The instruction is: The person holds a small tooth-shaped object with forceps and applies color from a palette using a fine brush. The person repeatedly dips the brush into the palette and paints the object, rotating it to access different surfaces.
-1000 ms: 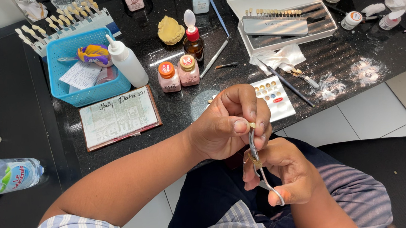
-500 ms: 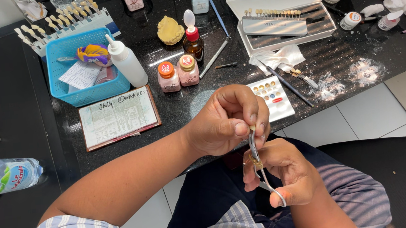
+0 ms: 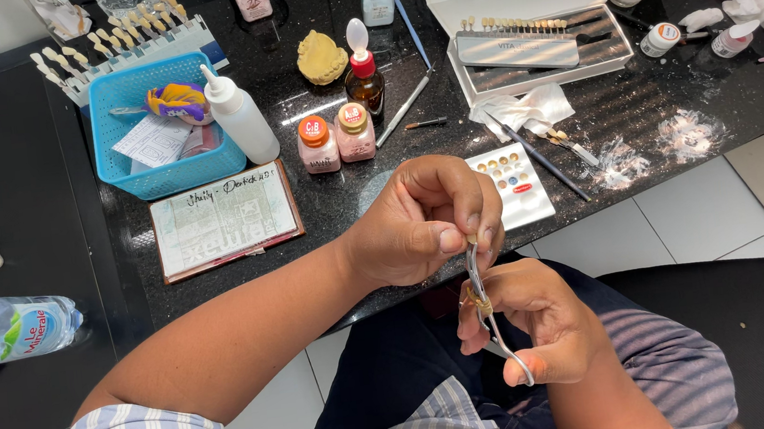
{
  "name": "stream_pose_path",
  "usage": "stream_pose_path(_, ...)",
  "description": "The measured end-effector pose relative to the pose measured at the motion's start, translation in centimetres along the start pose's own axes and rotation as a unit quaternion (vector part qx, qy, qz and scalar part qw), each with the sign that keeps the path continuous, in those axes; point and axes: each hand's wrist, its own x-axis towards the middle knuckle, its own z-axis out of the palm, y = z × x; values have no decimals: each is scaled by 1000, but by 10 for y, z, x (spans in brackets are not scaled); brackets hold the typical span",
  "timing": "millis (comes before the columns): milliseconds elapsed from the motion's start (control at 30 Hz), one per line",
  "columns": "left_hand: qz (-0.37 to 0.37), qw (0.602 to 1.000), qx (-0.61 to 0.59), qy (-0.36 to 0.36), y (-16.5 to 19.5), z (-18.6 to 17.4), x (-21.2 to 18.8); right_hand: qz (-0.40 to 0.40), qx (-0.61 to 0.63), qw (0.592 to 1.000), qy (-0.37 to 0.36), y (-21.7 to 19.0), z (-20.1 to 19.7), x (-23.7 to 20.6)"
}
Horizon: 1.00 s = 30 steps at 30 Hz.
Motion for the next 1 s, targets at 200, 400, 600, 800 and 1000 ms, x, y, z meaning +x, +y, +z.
stream_pose_path(200, 4, 1000, 15, -3, 2, -1, 0, 2, 2, 1000, -6, 1, -3, -1)
stream_pose_path(400, 10, 1000, 28, -5, 4, -1, 1, 7, 2, 1000, -10, 2, -7, -3)
stream_pose_path(600, 13, 999, 38, -7, 6, 1, 2, 16, 7, 1000, -13, 3, -8, -3)
stream_pose_path(800, 7, 998, 63, -10, 8, 0, 1, 6, -25, 999, -35, 1, -11, 0)
stream_pose_path(1000, 1, 999, 51, -3, 6, -1, 1, -5, -109, 993, -49, -1, -12, 3)
